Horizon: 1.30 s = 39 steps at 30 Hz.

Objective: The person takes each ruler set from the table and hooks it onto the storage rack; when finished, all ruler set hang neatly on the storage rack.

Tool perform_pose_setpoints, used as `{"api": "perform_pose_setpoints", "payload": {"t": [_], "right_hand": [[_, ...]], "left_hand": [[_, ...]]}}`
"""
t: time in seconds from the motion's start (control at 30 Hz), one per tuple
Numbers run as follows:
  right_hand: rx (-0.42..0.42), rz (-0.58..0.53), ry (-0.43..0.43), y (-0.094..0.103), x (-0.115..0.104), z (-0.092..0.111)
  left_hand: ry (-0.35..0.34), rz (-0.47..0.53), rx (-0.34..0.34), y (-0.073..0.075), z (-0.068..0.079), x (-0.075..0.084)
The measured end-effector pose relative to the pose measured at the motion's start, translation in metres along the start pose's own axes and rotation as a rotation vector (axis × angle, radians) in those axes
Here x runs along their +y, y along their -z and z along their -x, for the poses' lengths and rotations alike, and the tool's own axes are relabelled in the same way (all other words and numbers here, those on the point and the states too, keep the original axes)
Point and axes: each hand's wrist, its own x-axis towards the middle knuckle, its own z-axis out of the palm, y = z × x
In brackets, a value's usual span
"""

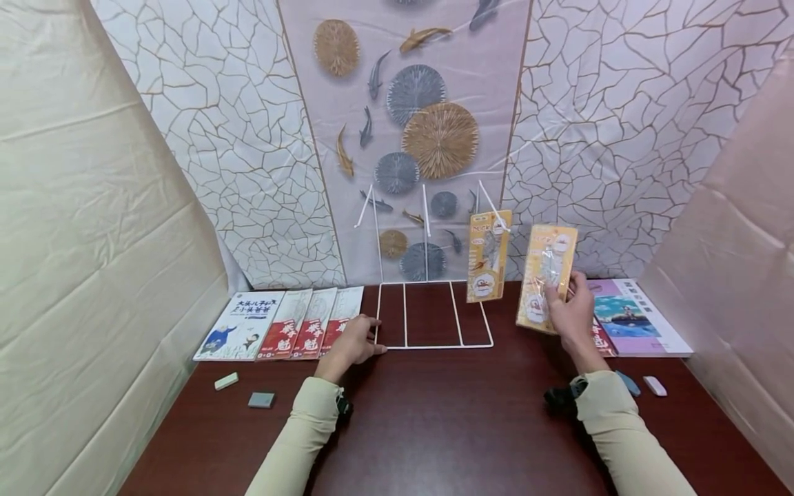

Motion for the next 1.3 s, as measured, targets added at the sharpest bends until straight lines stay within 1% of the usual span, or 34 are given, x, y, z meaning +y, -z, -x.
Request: {"api": "perform_pose_setpoints", "payload": {"t": [0.07, 0.13, 0.17, 0.27, 0.33, 0.47, 0.53, 0.6, 0.73, 0.87, 1.03, 1.3], "right_hand": [[0.007, -0.142, 0.049, -0.001, -0.012, 0.001], [-0.025, -0.289, 0.093, -0.003, -0.024, 0.003], [-0.048, -0.344, 0.114, -0.005, -0.030, 0.005], [-0.128, -0.483, 0.197, -0.014, -0.044, 0.013], [-0.168, -0.541, 0.258, -0.020, -0.050, 0.018], [-0.192, -0.570, 0.373, -0.033, -0.056, 0.027], [-0.202, -0.579, 0.396, -0.038, -0.055, 0.031], [-0.217, -0.572, 0.391, -0.042, -0.053, 0.034], [-0.243, -0.534, 0.353, -0.047, -0.045, 0.038], [-0.247, -0.516, 0.338, -0.049, -0.039, 0.040], [-0.232, -0.503, 0.339, -0.048, -0.038, 0.041], [-0.212, -0.492, 0.349, -0.050, -0.037, 0.044]], "left_hand": [[0.000, 0.008, 0.000, 0.000, 0.000, 0.000], [-0.003, 0.011, 0.004, 0.001, 0.001, -0.001], [-0.005, 0.014, 0.006, 0.001, 0.001, -0.001], [-0.012, 0.019, 0.006, 0.000, 0.002, -0.003], [-0.010, 0.025, -0.002, 0.000, 0.002, -0.003], [-0.020, 0.033, -0.006, 0.000, 0.001, -0.003], [-0.029, 0.034, -0.003, 0.001, 0.000, -0.002], [-0.030, 0.034, 0.000, 0.001, 0.001, -0.002], [-0.021, 0.025, 0.001, 0.001, 0.002, -0.001], [-0.020, 0.022, 0.001, 0.000, 0.002, -0.002], [-0.022, 0.023, -0.003, 0.000, 0.001, -0.002], [-0.006, 0.039, -0.004, 0.002, 0.002, 0.000]]}}
